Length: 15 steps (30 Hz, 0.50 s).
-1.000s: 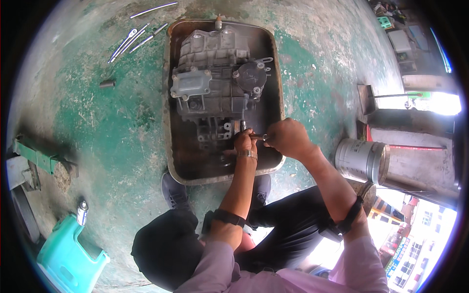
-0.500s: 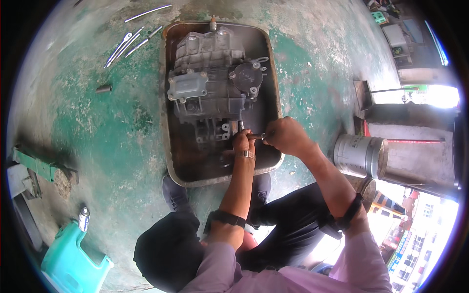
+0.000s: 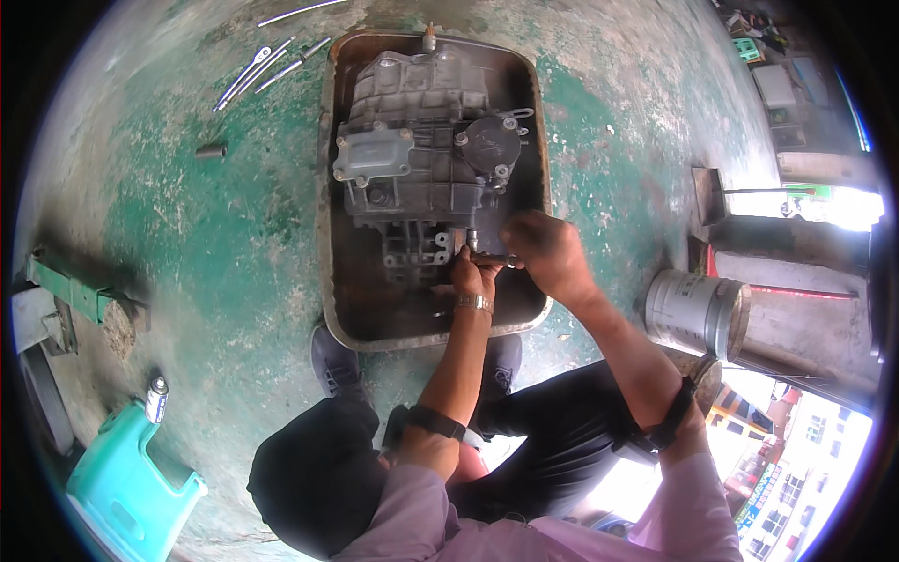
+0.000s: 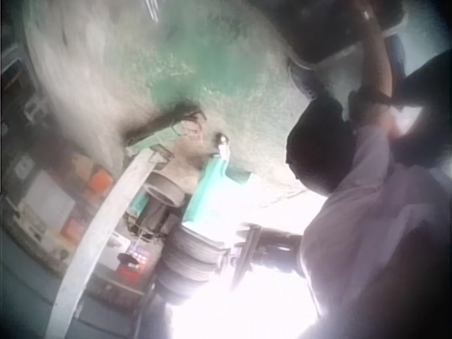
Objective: The person sits on a low stool and uses a ratchet and socket to loosen and remove bolts from a small engine block placed in a metal tray. They repeatedly reposition the engine, swap sockets, and continue removing fasteners throughout the clip.
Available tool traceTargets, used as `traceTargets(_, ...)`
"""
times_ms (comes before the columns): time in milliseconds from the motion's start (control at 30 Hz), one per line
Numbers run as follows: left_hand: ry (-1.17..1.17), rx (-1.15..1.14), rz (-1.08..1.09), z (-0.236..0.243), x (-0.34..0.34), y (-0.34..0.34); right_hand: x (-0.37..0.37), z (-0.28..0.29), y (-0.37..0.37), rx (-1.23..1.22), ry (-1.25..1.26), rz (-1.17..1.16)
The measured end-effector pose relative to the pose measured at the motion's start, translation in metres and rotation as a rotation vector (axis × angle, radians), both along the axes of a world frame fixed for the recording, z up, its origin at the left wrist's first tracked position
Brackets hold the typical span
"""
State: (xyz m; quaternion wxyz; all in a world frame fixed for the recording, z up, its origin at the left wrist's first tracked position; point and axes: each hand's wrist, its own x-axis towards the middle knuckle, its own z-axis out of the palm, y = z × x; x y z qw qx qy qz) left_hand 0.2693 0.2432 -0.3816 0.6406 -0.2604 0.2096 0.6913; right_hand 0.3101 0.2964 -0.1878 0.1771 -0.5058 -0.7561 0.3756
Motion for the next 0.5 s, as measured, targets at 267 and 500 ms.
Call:
traceTargets(267,-0.002,-0.047,0.003,-0.010,0.002,0.002,-0.007,0.016,-0.002,0.029,-0.110,0.100)
traceTargets(500,0.168,-0.128,-0.050,0.011,0.002,-0.009,-0.009,0.030,-0.005,-0.072,-0.514,0.315)
